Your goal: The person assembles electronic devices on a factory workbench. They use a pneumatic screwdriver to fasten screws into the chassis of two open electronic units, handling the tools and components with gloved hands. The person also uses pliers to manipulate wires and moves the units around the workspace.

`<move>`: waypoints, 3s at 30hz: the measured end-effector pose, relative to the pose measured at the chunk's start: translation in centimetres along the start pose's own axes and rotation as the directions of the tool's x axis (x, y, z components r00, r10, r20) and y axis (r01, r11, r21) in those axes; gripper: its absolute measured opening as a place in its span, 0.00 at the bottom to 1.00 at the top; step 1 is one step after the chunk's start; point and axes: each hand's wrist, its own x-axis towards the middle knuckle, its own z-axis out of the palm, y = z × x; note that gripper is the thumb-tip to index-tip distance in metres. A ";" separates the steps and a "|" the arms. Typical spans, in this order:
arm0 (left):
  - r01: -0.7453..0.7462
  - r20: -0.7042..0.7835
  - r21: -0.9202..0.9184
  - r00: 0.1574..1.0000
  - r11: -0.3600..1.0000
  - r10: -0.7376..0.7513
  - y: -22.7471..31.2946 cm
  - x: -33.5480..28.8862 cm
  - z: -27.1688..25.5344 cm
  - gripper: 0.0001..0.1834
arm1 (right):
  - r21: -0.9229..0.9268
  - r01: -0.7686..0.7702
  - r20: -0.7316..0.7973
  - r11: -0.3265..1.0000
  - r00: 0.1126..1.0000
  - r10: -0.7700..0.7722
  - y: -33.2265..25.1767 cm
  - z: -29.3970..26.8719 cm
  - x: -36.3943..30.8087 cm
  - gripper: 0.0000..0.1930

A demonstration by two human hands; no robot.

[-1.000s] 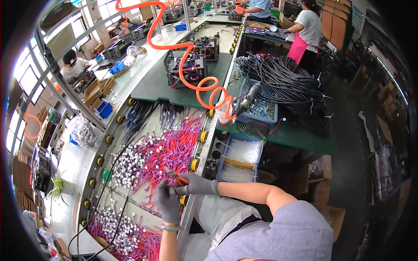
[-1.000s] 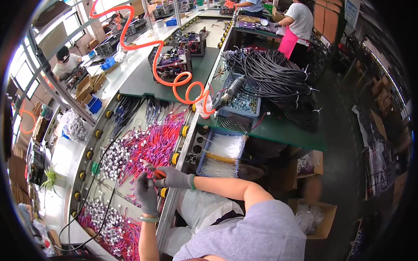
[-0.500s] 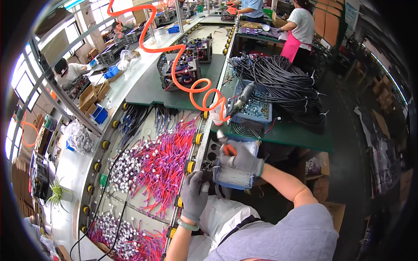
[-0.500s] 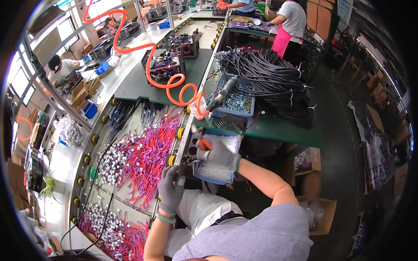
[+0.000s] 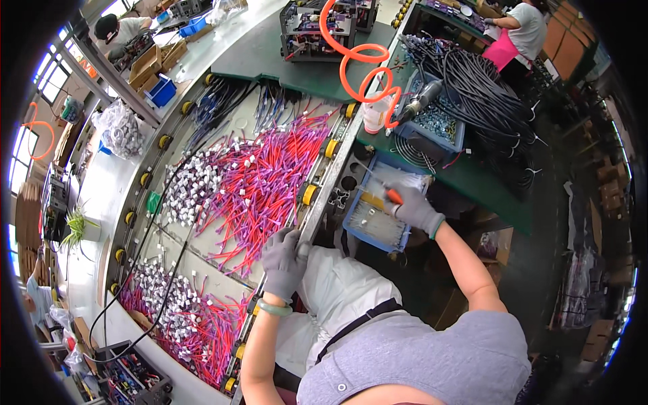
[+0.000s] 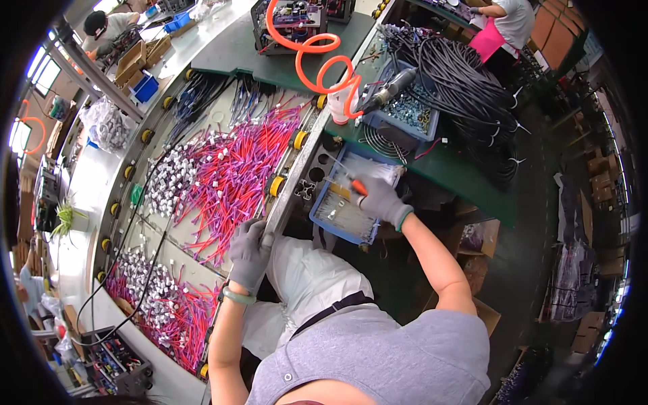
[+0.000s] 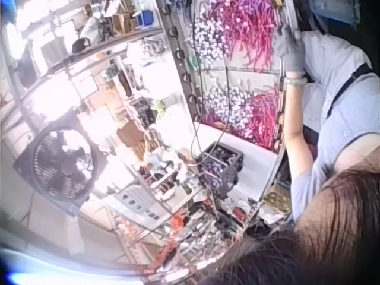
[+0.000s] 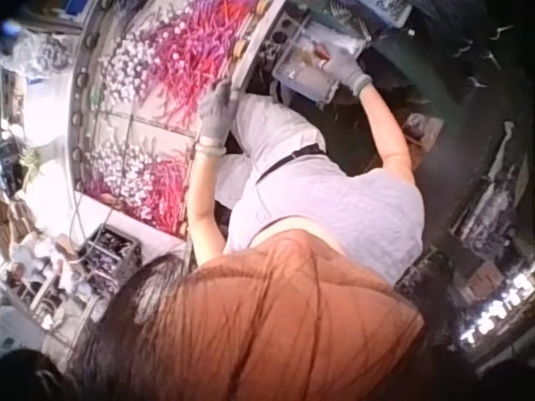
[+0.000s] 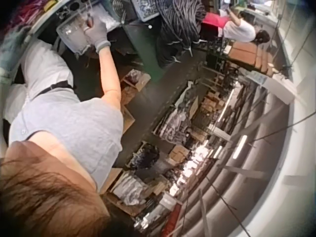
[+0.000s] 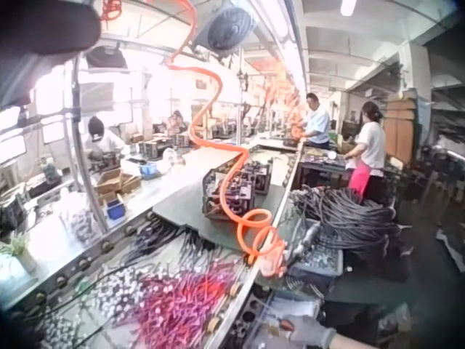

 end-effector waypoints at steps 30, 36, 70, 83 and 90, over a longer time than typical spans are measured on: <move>0.007 -0.034 -0.103 0.999 0.995 -0.011 -0.8 -0.6 0.7 0.15 | -0.306 0.057 0.205 0.950 0.979 0.008 -0.2 7.0 -0.4 0.18; -0.017 -0.047 -0.094 0.999 0.995 0.013 -0.7 -0.5 0.5 0.15 | -0.052 0.108 -0.095 0.993 0.989 -0.113 -1.7 6.0 -1.2 0.14; 0.251 -0.134 0.317 0.967 0.915 -0.218 -0.7 -11.6 -4.8 0.34 | -0.809 -0.294 -0.447 0.508 0.870 -0.209 2.3 7.0 39.1 0.11; 0.215 -0.186 0.326 0.969 0.921 -0.161 1.3 -9.7 -5.0 0.31 | -0.919 -0.174 -0.269 0.354 0.932 -0.243 -7.4 12.8 28.5 0.13; 0.233 -0.363 -0.065 0.900 0.970 -0.241 -1.0 -10.3 -5.1 0.28 | -0.383 0.604 0.207 0.698 0.793 -0.573 -17.5 15.4 10.5 0.15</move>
